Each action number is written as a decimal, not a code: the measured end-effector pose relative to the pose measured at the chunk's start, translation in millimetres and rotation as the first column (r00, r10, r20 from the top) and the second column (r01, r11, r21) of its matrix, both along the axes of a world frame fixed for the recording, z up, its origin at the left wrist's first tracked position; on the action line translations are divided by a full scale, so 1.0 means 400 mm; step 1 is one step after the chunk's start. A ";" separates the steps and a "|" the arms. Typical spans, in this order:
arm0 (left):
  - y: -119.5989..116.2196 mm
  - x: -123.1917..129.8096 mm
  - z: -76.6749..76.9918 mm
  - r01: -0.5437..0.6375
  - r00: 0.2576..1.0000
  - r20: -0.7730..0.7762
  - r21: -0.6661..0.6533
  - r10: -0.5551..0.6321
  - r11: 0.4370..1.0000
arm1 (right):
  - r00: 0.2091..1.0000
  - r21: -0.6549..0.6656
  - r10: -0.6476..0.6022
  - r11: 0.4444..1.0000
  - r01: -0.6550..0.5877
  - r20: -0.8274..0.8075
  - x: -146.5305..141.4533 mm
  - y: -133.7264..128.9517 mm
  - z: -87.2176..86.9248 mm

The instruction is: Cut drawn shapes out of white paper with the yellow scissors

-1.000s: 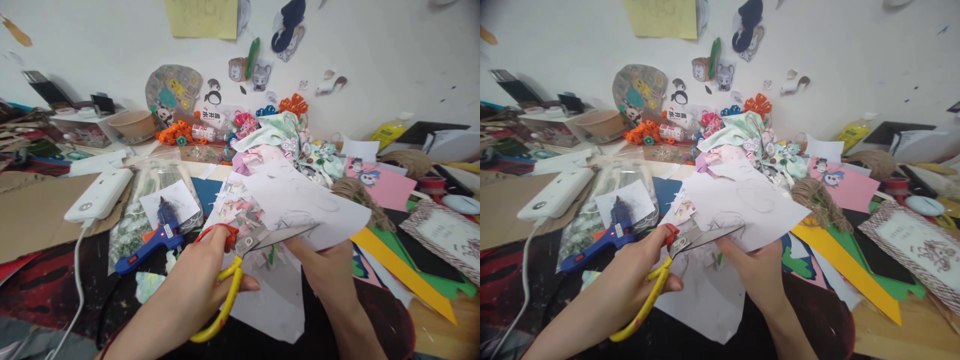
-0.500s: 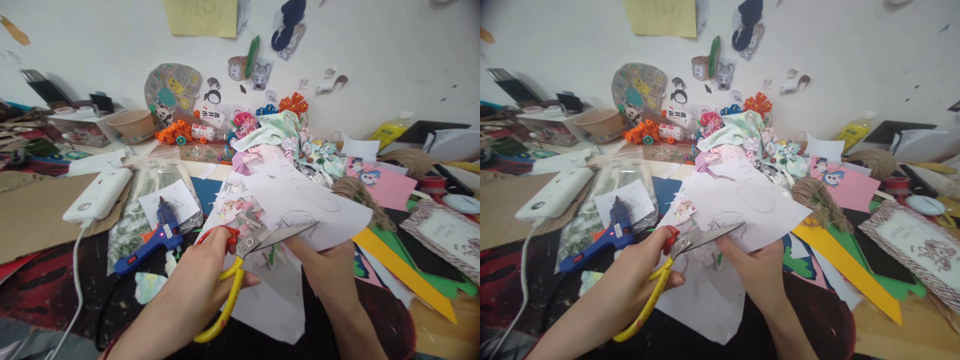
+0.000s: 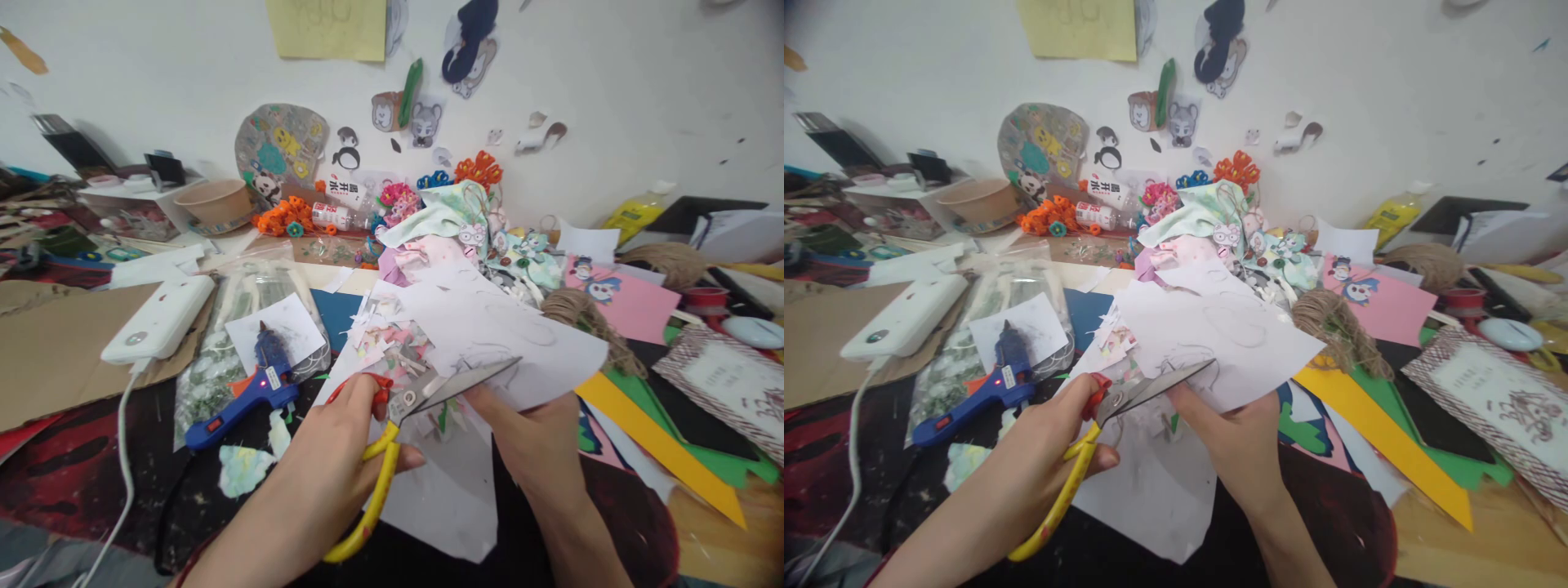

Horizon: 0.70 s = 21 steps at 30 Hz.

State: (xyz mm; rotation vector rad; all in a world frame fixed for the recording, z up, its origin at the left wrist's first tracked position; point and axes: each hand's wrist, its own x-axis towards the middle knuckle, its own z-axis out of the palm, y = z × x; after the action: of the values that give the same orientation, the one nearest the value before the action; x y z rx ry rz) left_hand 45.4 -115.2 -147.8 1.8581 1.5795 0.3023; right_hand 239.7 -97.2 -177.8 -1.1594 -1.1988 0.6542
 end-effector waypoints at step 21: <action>0.000 -0.077 0.034 0.198 0.979 -0.073 0.081 -0.192 0.977 | 0.997 -0.070 0.075 0.995 -0.075 0.003 0.004 -0.008 0.020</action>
State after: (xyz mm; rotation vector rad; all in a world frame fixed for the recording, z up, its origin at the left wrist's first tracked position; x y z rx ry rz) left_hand 14.4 -115.0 -134.1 2.0922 1.4315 0.2280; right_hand 241.2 -100.2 -170.0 -1.1798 -1.2369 0.7553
